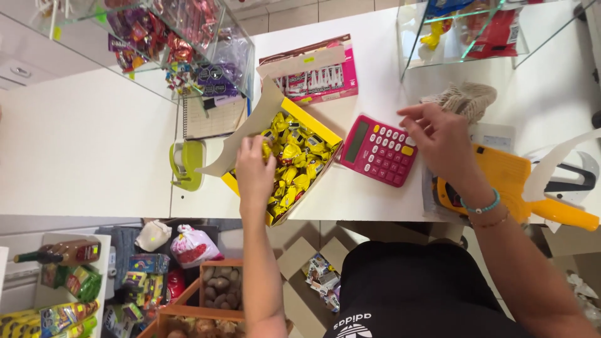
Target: Applying small labels or price tags to product boxes at a retail counter using a tape dispenser and manual placement.
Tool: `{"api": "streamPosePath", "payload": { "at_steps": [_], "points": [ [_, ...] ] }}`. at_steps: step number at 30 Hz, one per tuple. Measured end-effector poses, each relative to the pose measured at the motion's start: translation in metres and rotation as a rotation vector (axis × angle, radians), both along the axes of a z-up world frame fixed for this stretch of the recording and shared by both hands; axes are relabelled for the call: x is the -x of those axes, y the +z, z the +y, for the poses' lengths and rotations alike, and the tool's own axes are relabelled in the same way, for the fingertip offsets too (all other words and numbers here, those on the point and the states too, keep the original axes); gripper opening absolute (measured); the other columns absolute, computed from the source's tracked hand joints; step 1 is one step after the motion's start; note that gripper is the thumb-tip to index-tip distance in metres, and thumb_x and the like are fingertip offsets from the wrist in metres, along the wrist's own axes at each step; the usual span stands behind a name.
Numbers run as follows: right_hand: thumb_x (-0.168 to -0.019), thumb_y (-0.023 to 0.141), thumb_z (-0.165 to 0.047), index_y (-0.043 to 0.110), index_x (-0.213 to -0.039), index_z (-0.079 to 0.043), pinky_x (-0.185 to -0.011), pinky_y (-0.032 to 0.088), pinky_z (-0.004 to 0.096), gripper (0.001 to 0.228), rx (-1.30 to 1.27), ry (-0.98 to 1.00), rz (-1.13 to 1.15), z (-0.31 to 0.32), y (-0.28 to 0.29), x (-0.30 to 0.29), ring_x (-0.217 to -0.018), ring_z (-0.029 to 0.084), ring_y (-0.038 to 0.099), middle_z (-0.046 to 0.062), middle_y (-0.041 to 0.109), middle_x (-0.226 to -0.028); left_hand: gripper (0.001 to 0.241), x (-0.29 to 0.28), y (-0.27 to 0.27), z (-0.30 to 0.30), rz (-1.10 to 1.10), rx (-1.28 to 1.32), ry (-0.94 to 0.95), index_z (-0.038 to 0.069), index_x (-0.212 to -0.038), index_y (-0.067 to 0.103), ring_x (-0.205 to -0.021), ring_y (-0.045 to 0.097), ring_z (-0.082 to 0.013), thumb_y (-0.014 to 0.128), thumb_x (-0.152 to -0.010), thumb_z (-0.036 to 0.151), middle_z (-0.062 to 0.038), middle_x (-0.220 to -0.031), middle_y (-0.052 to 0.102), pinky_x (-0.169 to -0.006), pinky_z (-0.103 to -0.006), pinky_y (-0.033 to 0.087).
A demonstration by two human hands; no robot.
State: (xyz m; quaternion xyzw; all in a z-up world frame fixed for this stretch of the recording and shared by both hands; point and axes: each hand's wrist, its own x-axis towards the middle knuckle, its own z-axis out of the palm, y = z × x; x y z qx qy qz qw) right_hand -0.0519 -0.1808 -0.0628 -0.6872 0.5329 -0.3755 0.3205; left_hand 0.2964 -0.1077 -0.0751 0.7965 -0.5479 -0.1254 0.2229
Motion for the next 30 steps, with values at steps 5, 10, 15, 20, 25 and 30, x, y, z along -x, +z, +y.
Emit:
{"api": "streamPosePath", "payload": {
  "at_steps": [5, 10, 15, 20, 25, 30],
  "points": [
    [-0.099, 0.059, -0.021, 0.072, -0.123, -0.005, -0.069, 0.059, 0.038, 0.033, -0.347, 0.282, -0.263, 0.029, 0.037, -0.019, -0.076, 0.026, 0.072, 0.017, 0.077, -0.096, 0.024, 0.083, 0.091, 0.026, 0.078, 0.142, 0.007, 0.007, -0.12, 0.058, -0.1, 0.064, -0.0311, 0.061, -0.097, 0.001, -0.014, -0.108, 0.061, -0.088, -0.0434, 0.054],
    [-0.098, 0.052, -0.032, 0.046, -0.146, -0.003, -0.085, 0.058, 0.049, 0.057, -1.071, 0.369, -0.816, 0.052, 0.038, -0.037, -0.101, 0.037, 0.068, 0.022, 0.064, -0.122, 0.041, 0.145, 0.061, 0.043, -0.114, 0.404, -0.678, 0.004, -0.143, 0.053, -0.145, 0.047, -0.0377, 0.051, -0.103, 0.003, -0.02, -0.149, 0.055, -0.116, -0.0525, 0.038],
    [-0.102, 0.061, -0.017, 0.056, -0.131, -0.005, -0.056, 0.062, 0.034, 0.032, -0.655, 0.046, -1.007, 0.013, -0.038, -0.002, -0.072, 0.023, 0.073, 0.012, 0.068, -0.096, 0.045, 0.122, 0.045, 0.054, -0.157, 0.255, -0.63, 0.019, -0.144, 0.058, -0.153, 0.031, -0.0298, 0.064, -0.1, 0.024, -0.01, -0.161, 0.045, -0.124, -0.0558, 0.018],
    [-0.092, 0.063, 0.007, 0.035, -0.154, 0.001, -0.074, 0.062, 0.033, 0.068, -0.109, -0.096, -0.551, -0.089, -0.048, 0.007, -0.098, 0.025, 0.068, 0.02, 0.062, -0.126, 0.054, 0.062, 0.039, 0.035, -0.195, 0.018, -0.247, 0.014, -0.15, 0.049, -0.145, 0.038, -0.0397, 0.063, -0.1, 0.028, -0.018, -0.156, 0.045, -0.116, -0.0588, 0.032],
    [-0.094, 0.06, 0.008, 0.019, -0.161, 0.0, -0.061, 0.061, 0.027, 0.078, 0.034, -0.146, -0.165, -0.115, -0.049, -0.003, -0.133, 0.035, 0.063, 0.031, 0.036, -0.161, 0.076, 0.035, 0.022, 0.002, -0.357, -0.294, -0.173, 0.02, -0.158, 0.033, -0.144, 0.03, -0.0448, 0.061, -0.094, 0.051, -0.016, -0.166, 0.026, -0.108, -0.0676, 0.03],
    [-0.095, 0.063, 0.01, 0.061, -0.137, -0.005, -0.085, 0.06, 0.042, 0.045, 0.085, -0.11, -0.204, -0.039, -0.022, -0.011, -0.109, 0.039, 0.069, 0.02, 0.053, -0.129, 0.087, 0.01, -0.031, -0.027, -0.411, -0.314, -0.2, 0.034, -0.146, 0.045, -0.127, 0.049, -0.0502, 0.082, -0.072, 0.06, -0.021, -0.146, 0.037, -0.091, -0.0655, 0.046]
  ]
}}
